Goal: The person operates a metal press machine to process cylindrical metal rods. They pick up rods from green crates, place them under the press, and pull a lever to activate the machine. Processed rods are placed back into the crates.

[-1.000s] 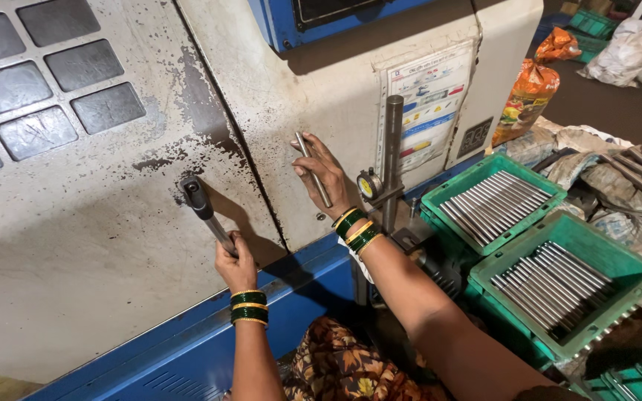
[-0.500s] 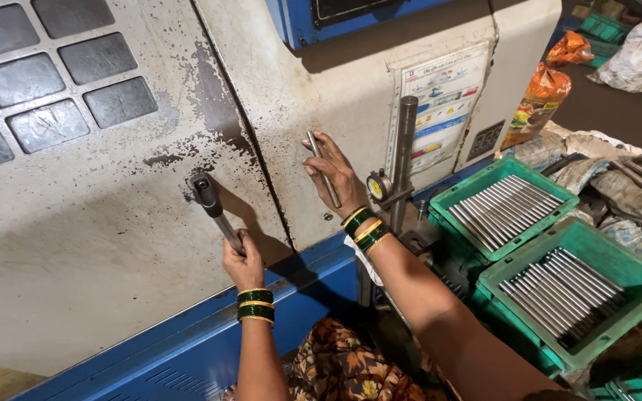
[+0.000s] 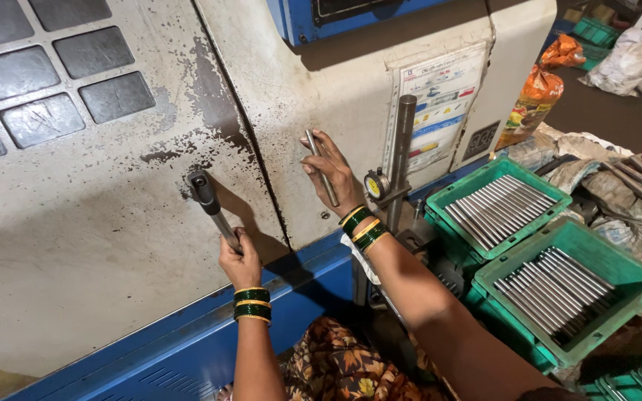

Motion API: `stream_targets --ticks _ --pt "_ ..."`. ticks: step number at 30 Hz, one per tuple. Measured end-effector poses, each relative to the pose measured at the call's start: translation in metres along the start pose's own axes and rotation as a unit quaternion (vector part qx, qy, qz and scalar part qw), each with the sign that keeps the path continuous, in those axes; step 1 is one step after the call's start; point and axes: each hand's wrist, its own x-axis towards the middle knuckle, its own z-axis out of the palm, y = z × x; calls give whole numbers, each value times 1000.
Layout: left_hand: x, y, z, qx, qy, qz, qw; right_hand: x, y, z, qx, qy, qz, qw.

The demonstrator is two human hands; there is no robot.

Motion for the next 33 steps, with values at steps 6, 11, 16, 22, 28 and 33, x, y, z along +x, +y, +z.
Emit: stream_targets --ticks 6,11,16,22,28,33 --pt "0 -4 4 -3 -2 -19 1000 0 5 0 -11 1 -4 1000" --pt "1 -9 9 -10 1 -6 1000 2 9 -1 -6 1 -7 1000" --pt "1 -12 9 -3 1 15 1000 2 12 -2 7 -6 -7 1000" --pt "3 -9 9 -1 4 9 1000 1 14 0 8 -13 -2 1000" --pt "3 -9 9 -7 1 8 1000 1 16 2 27 -6 -3 1000" --pt "4 -11 9 -9 0 -25 1000 3 16 5 -4 -2 -14 1000"
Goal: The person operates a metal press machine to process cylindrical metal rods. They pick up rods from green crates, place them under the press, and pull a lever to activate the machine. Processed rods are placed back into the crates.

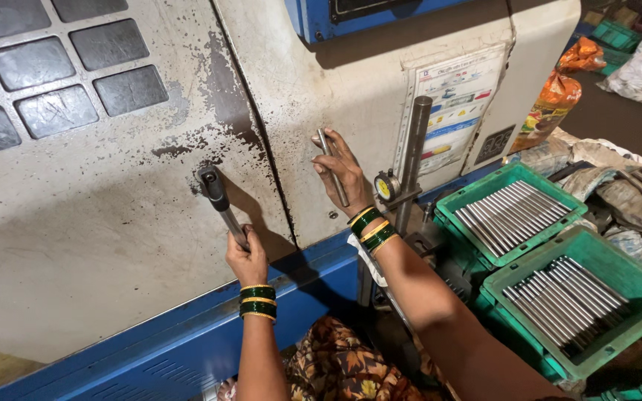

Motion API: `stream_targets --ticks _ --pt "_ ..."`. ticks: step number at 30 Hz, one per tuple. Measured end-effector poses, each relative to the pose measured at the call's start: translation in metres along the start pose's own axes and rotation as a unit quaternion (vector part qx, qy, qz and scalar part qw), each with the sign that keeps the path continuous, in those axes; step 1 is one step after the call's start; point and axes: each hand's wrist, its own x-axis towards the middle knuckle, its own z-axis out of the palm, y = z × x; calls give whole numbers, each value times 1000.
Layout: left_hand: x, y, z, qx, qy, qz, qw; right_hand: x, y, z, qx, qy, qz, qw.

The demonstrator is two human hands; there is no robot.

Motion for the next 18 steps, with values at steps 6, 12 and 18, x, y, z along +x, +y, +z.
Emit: stream_targets --ticks 6,12,18 --pt "2 -4 1 1 4 28 1000 -1 -1 -1 15 -6 9 1000" --pt "2 -4 1 -2 8 32 999 -2 0 1 28 0 10 1000" --pt "2 -3 -2 -3 4 23 1000 -4 -1 1 35 -2 14 999"
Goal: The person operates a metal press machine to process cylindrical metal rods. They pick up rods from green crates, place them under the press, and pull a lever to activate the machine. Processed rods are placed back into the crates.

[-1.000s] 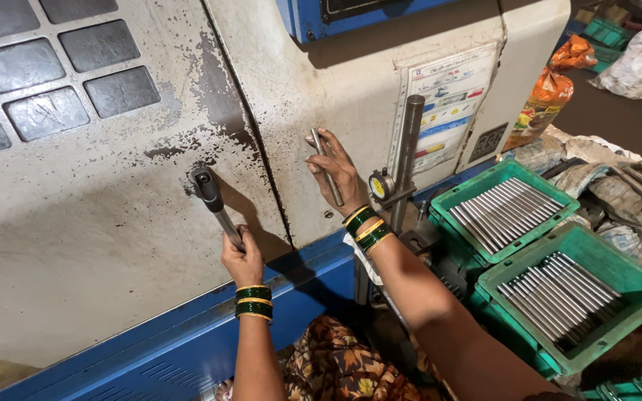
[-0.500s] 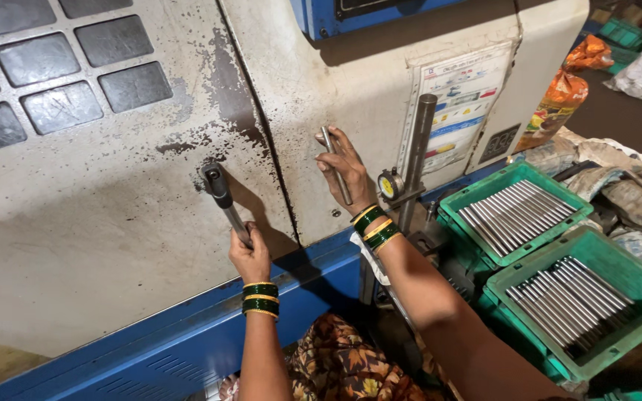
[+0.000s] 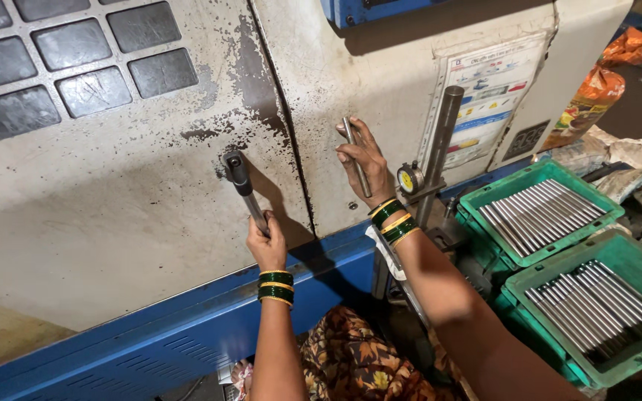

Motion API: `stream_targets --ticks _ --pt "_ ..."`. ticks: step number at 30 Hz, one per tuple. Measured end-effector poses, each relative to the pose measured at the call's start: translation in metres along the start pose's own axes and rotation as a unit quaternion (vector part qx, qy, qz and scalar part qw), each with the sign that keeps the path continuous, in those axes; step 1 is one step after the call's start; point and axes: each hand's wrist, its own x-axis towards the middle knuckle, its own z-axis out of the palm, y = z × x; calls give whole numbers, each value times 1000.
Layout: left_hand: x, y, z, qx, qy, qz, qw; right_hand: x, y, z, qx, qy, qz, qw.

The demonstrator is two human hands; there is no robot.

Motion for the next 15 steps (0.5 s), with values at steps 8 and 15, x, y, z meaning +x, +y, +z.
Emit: stream_targets --ticks 8,15 --pt "-1 3 -1 7 0 2 1000 -1 2 0 -15 1 -10 1000" --pt "-2 5 0 -3 -4 -8 1000 -1 5 1 -5 10 -13 1000"
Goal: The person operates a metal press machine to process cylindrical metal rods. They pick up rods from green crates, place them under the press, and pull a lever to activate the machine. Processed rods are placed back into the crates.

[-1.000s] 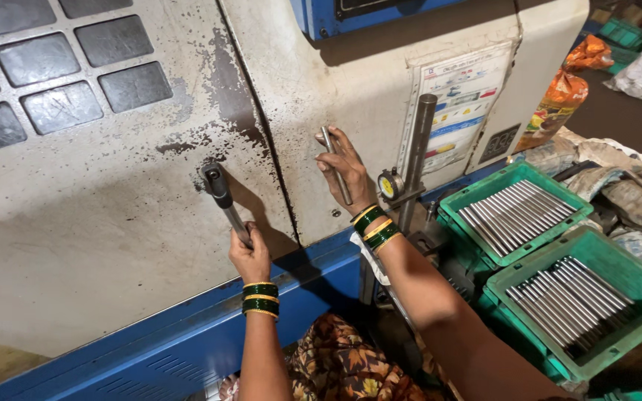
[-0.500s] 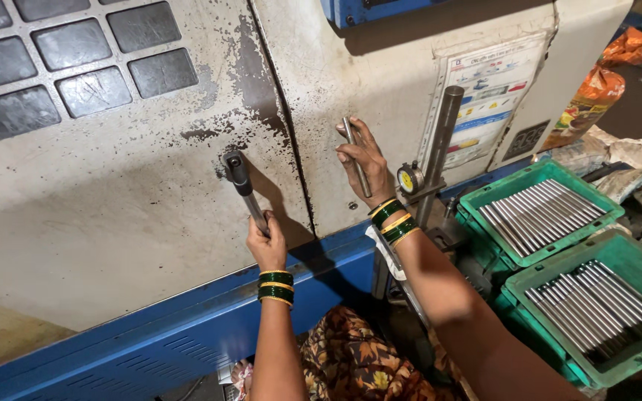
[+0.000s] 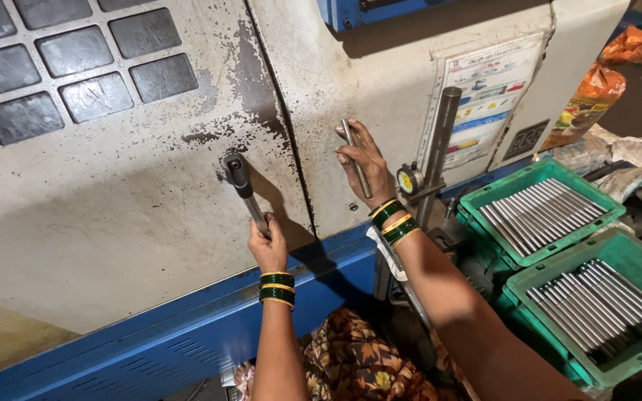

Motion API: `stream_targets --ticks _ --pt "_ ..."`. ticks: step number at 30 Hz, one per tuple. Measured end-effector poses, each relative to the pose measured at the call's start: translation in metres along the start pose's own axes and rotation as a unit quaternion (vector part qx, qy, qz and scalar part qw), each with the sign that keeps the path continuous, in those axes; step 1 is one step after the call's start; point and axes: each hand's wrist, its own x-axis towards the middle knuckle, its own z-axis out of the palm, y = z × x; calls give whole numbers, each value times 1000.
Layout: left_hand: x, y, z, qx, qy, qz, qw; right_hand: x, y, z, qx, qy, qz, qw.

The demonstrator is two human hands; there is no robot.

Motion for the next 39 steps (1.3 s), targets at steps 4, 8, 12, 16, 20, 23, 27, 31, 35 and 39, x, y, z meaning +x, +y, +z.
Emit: stream_targets --ticks 4,8,12,16,20,23,27,31,35,39 --pt "-1 0 0 14 0 3 1000 0 0 0 1 -1 1 1000" --pt "-2 -1 0 12 -1 -2 1000 -1 0 -1 -11 5 -5 1000" --pt "-1 -2 0 9 5 18 1000 0 -1 -2 -2 4 -7 1000" --pt "-2 -3 0 3 -2 4 1000 1 -3 -3 0 1 -3 1000" --pt "-1 -5 -1 16 5 14 1000 0 -6 -3 -7 -2 2 1000" --pt "1 -7 -4 16 -3 13 1000 0 -7 -4 -43 -12 8 999" --pt "1 -6 -8 8 -10 14 1000 4 -11 -3 -95 0 4 995" --pt "3 -4 -8 26 -3 3 1000 17 -18 -1 -60 57 -26 996" --pt "8 -4 -6 18 1 13 1000 33 -19 4 66 58 -13 996" --pt "13 -9 -3 15 6 13 1000 39 -6 25 186 58 52 980"
